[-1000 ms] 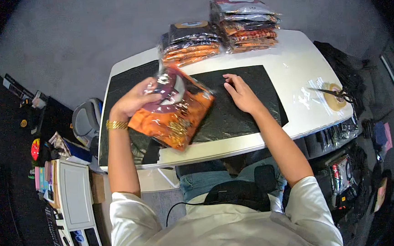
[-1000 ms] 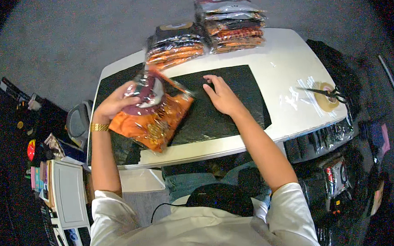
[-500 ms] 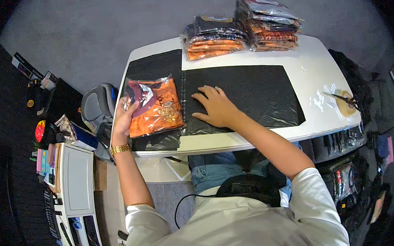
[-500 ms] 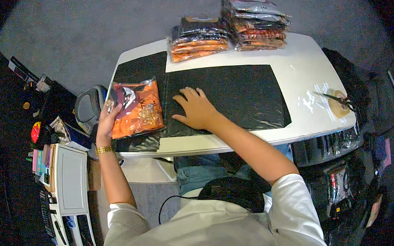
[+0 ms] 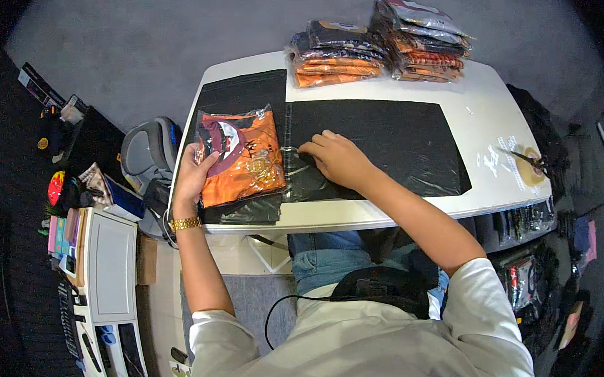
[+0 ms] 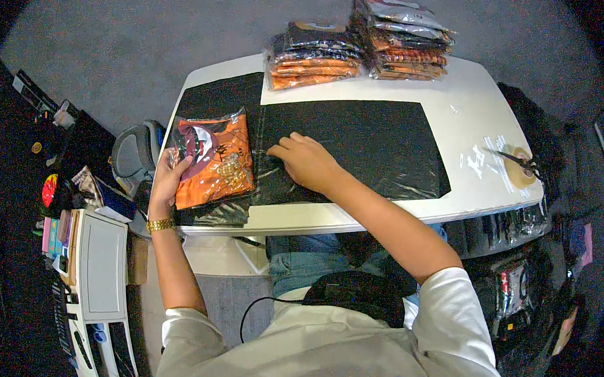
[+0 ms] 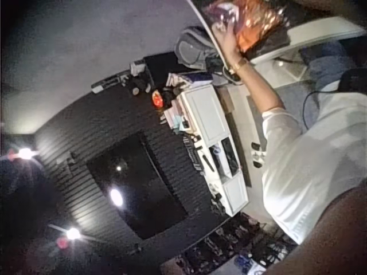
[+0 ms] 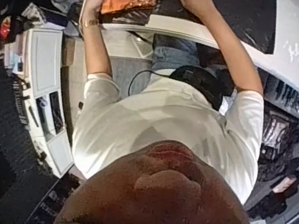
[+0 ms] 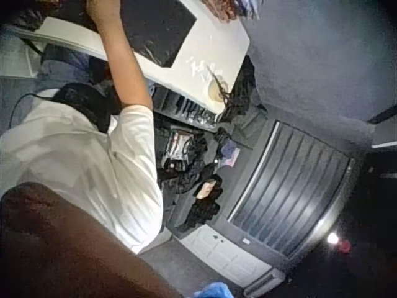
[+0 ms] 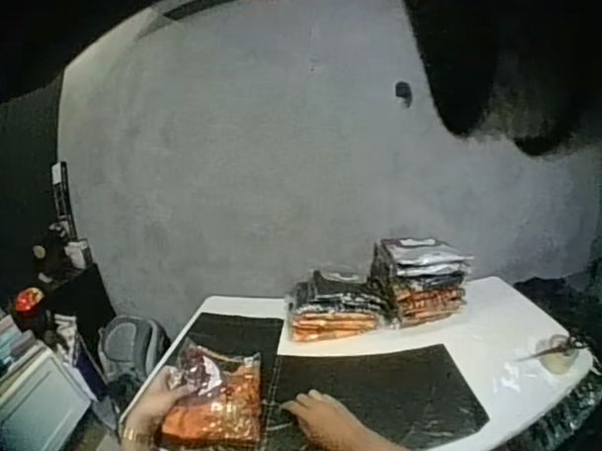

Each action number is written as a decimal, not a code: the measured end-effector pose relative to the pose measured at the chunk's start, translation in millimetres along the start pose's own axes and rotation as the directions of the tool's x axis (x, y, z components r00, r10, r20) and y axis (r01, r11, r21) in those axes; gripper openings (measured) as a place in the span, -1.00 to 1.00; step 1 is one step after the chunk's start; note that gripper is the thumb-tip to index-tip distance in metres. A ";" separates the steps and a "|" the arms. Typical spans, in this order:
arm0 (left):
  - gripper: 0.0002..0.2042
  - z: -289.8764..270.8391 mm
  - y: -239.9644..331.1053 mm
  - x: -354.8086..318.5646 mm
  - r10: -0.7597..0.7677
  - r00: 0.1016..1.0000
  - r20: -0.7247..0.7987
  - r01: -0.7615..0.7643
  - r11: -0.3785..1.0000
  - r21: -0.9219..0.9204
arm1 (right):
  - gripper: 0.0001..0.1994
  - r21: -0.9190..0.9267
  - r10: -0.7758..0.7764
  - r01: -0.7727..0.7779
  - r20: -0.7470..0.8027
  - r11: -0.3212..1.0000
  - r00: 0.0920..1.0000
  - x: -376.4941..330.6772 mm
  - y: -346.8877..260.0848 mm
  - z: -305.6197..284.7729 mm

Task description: Packaging folded t-shirts into black plastic shipping mailers and sealing them.

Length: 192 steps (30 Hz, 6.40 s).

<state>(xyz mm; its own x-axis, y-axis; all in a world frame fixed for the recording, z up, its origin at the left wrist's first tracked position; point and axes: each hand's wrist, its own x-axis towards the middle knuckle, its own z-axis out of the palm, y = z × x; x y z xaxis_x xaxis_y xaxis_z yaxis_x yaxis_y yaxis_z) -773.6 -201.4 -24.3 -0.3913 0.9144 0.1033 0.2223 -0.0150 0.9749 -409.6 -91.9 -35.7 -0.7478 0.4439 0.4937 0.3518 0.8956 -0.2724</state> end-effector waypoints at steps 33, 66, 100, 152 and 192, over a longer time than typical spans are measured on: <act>-0.69 6.3 16.2 4.6 0.125 0.992 0.007 -0.125 0.990 0.060 | -0.77 0.131 -0.024 -0.018 0.313 0.991 0.949 41.8 17.3 -26.5; -0.67 45.8 42.1 23.9 0.012 0.992 0.126 0.006 0.991 -0.137 | -0.86 0.114 -0.036 0.010 0.230 0.993 0.972 37.5 18.1 -33.9; -0.70 55.7 61.9 31.5 0.041 0.969 0.242 -0.018 0.995 -0.096 | -0.79 -0.004 -0.066 0.067 0.132 0.998 0.989 37.6 11.2 -32.6; -0.66 47.0 63.8 34.9 0.051 0.967 0.250 -0.026 0.995 -0.100 | -0.83 0.190 0.433 -0.399 -0.199 0.897 0.879 61.9 28.9 -25.1; -0.69 69.3 57.5 51.4 0.072 0.947 0.313 0.003 0.973 -0.233 | -0.79 0.289 0.457 -0.403 -0.147 0.868 0.877 57.2 24.1 -11.9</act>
<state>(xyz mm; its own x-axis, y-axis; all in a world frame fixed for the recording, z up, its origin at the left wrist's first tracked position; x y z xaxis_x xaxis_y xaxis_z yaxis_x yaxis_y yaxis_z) -719.1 -127.1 23.4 -0.0755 0.9915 0.1062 0.0073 -0.1060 0.9943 -437.1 -44.6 -4.2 -0.4127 0.8028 0.4304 0.4444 0.5899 -0.6742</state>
